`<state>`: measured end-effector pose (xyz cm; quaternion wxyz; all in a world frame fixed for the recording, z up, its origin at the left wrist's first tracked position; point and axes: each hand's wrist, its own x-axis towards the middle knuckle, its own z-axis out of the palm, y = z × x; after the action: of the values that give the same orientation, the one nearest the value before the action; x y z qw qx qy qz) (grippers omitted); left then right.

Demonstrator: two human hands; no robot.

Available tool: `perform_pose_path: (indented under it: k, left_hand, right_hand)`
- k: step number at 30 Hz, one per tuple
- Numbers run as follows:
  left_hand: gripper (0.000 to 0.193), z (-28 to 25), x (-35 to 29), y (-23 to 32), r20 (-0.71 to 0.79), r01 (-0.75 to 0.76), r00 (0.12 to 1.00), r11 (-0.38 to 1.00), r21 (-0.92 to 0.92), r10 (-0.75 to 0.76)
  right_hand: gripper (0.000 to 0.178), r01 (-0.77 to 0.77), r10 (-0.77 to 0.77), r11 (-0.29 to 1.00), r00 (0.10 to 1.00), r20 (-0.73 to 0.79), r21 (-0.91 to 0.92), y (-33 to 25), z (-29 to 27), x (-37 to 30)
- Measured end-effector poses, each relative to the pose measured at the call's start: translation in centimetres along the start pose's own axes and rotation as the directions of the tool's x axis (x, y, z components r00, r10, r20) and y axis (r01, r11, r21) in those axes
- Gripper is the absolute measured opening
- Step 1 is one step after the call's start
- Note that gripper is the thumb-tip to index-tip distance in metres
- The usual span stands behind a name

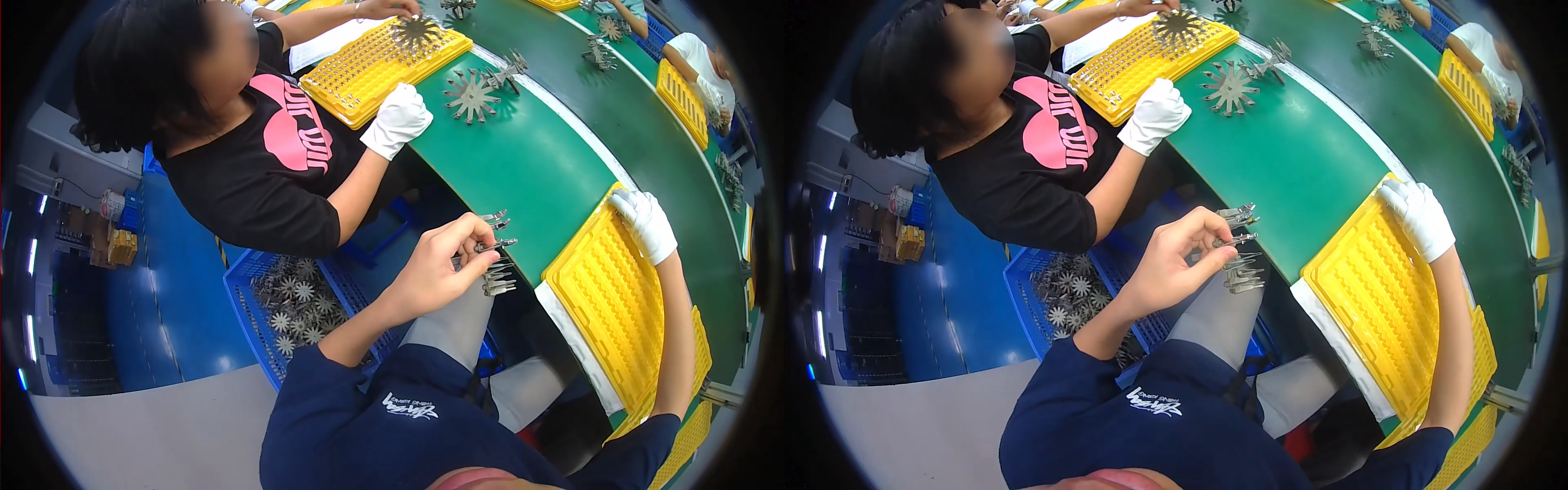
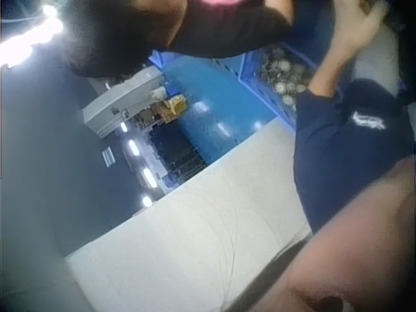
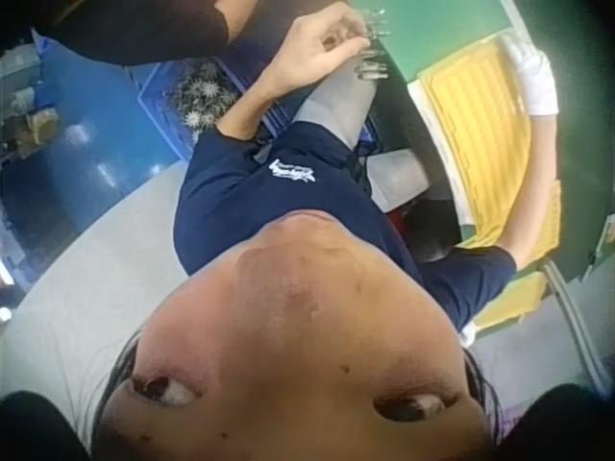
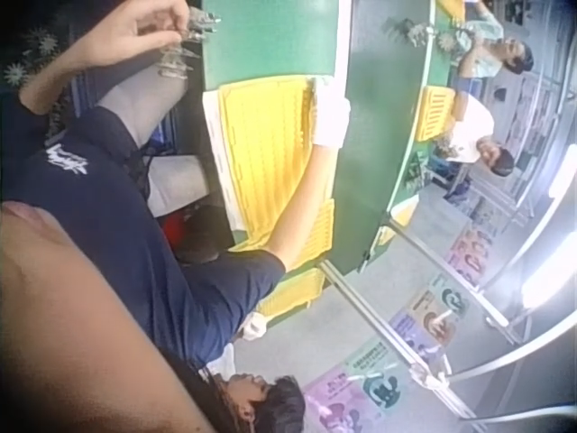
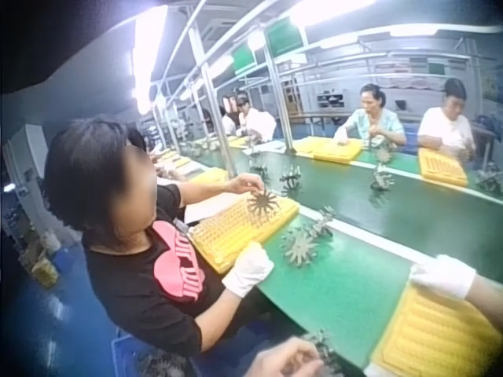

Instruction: The person assembles small metal parts by hand, then places the assembled components into a yellow tray.

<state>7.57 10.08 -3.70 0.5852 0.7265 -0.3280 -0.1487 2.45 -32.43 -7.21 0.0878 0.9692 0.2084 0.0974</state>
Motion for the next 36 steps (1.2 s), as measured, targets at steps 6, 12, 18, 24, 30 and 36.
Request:
perform_pose_path:
  k: [6,12,18,24,30,36]
  left_hand:
    - [0.016,0.0,0.0,-0.5,0.006,-0.006,1.0,0.999,-0.036,0.006]
    - [0.016,-0.1,-0.1,-0.7,0.01,-0.004,1.0,1.0,-0.021,0.005]
    - [0.015,0.3,-0.1,-0.8,0.015,0.003,1.0,0.999,-0.041,-0.003]
    - [0.016,0.4,0.0,-0.9,0.022,0.009,1.0,0.999,-0.042,-0.008]
    - [0.016,0.2,0.1,-0.3,0.023,0.009,1.0,1.0,-0.024,-0.009]
    - [0.016,0.2,0.2,-0.4,0.015,-0.011,1.0,1.0,-0.013,0.011]
  right_hand:
    - [0.042,-0.026,0.026,1.0,1.0,0.012,-0.007,-0.1,0.2,-0.3]
    - [0.039,-0.038,0.037,0.999,0.998,-0.052,-0.017,-0.2,0.8,-0.9]
    - [0.035,-0.036,0.038,0.999,0.995,-0.09,0.032,-0.6,0.4,-0.9]
    - [0.027,-0.08,0.091,0.994,0.985,-0.145,0.08,-0.6,1.2,-1.3]
    - [0.018,-0.206,0.245,0.949,0.958,-0.15,0.238,-0.8,2.0,-0.9]
    - [0.017,-0.297,0.362,0.905,0.914,-0.182,0.305,-2.0,2.3,-0.6]
